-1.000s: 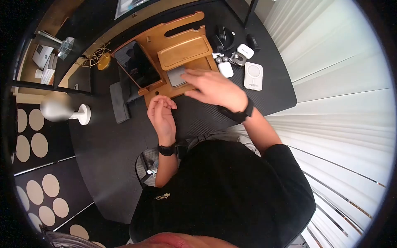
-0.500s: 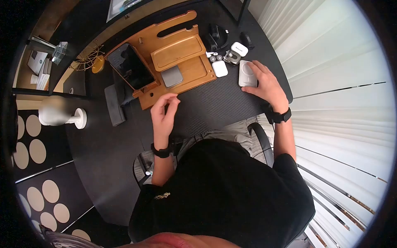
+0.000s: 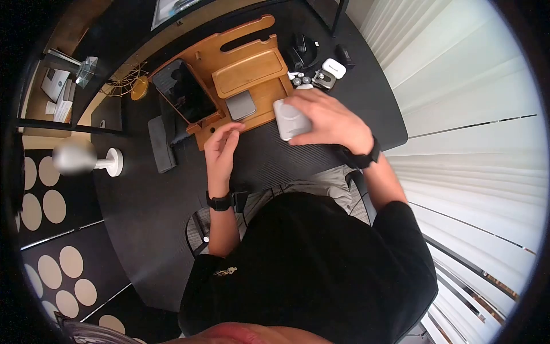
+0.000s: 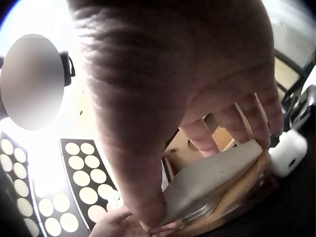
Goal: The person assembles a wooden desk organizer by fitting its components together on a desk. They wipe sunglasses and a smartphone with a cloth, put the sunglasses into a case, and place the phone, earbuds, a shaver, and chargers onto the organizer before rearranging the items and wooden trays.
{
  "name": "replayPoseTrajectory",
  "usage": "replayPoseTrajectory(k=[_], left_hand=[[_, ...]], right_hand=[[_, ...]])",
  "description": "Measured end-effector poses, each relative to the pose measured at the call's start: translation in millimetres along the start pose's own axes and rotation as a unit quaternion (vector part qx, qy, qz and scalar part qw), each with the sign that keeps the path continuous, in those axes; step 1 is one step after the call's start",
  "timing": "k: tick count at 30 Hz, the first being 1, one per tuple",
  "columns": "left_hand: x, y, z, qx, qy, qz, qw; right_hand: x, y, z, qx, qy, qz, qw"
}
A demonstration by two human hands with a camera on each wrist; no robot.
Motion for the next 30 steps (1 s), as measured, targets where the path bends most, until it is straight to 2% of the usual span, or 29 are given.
replayPoseTrajectory(k=[4, 8, 15, 21, 23, 24, 25, 27, 30], left_hand=[[0, -2, 2, 0.053, -0.005, 0.014, 0.998], [-1, -1, 3, 0.057, -0.013, 0.017, 0.998], [-2, -4, 3, 0.064, -0.015, 0.011, 0.998], [-2, -4, 3, 0.065, -0.011, 0.020, 0.998], [-2, -3, 2, 0.068, -0.008, 0.020, 0.997], [-2, -2, 3, 0.074, -0.007, 0.024, 0.997], [-2, -1, 2, 0.081, -0.007, 0.027, 0.996], [-2, 2, 2, 0.079, -0.008, 0.026, 0.997], [-2, 1, 3, 0.085, -0.007, 0.026, 0.996]], right_hand=[[-37, 1, -21, 0.026, -0.051, -0.003, 0.998], [-57, 19, -34, 0.081, -0.042, 0.046, 0.995], [-70, 31, -40, 0.099, -0.056, 0.011, 0.993], [-55, 21, -29, 0.104, 0.028, 0.052, 0.993], [-46, 17, -14, 0.041, 0.016, -0.015, 0.999], [-39, 13, -7, 0.067, 0.056, -0.011, 0.996], [-31, 21, -5, 0.068, 0.055, -0.013, 0.996], [-16, 36, -4, 0.160, 0.126, 0.014, 0.979], [4, 38, -12, 0.192, 0.125, 0.015, 0.973]])
Point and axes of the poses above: each hand's wrist, its own x-axis away from the middle knuckle, its own z-axis out of the back of the hand, y = z × x, the point moved 1 cm from there along -x, towards the middle knuckle, and after that the axes turned 12 degrees about -x, right-handed, at the moved point
